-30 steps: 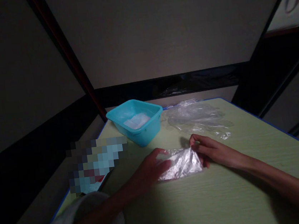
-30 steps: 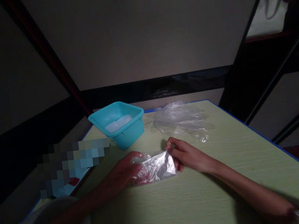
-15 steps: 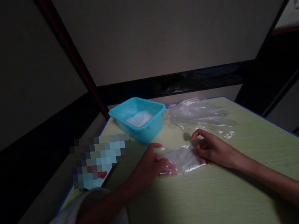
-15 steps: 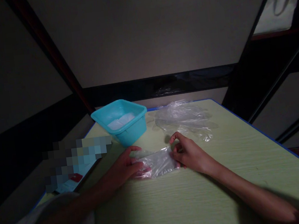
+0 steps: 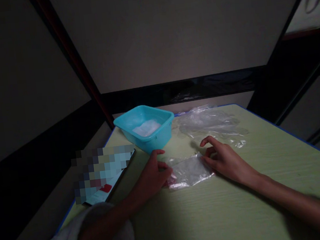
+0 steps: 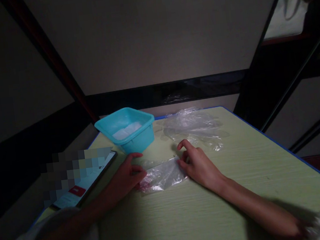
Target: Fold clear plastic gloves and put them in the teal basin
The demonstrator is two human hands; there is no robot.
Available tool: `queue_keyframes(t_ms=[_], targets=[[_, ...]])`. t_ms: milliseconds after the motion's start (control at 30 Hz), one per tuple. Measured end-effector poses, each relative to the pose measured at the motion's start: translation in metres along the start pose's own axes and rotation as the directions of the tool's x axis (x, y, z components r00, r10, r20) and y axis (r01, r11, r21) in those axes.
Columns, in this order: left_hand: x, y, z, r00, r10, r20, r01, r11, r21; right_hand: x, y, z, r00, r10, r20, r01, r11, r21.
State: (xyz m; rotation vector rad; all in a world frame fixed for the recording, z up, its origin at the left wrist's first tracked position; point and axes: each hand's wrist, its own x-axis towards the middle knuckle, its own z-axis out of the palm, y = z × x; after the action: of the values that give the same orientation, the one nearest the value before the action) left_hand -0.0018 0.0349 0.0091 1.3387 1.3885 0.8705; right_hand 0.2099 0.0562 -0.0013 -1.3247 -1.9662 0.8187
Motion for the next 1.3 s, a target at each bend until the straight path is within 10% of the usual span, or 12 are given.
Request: queue_keyframes(t_ms=[167,333,667,900,1000,1100,1300], targets=[[-0.002,0.006,0.003,0.993,-0.114,-0.019,0.113,0.992,-0.058,-0.003,-0.007,-0.005,0.984,-0.173,-0.050,0.152,0.946,-0.288],[-0.002,0.004,0.004,0.993,-0.122,-0.013,0.120,0.988,-0.099,-0.011,-0.008,-0.003,0.882,-0.383,0.273,0.469,0.767,-0.438],[-0.002,0.008,-0.007,0.990,-0.119,0.073,0.106,0.980,0.167,-0.013,0.000,0.002,0.836,-0.243,0.492,0.490,0.733,-0.472],[-0.005,0.011,-0.020,0.925,0.375,-0.064,-0.249,0.724,0.643,-0.013,0.003,0.004,0.843,-0.252,0.476,0.486,0.735,-0.472],[-0.014,0.002,-0.010,0.822,0.564,0.077,-0.470,0.595,0.651,-0.012,0.004,0.005,0.839,-0.255,0.480,0.493,0.730,-0.473],[-0.024,-0.009,0.003,0.688,0.570,0.450,-0.704,0.372,0.605,-0.012,0.003,0.004,0.834,-0.267,0.483,0.504,0.726,-0.468],[-0.030,-0.015,0.010,0.773,0.265,0.576,-0.634,0.342,0.694,-0.011,0.001,0.005,0.834,-0.218,0.507,0.487,0.723,-0.490]])
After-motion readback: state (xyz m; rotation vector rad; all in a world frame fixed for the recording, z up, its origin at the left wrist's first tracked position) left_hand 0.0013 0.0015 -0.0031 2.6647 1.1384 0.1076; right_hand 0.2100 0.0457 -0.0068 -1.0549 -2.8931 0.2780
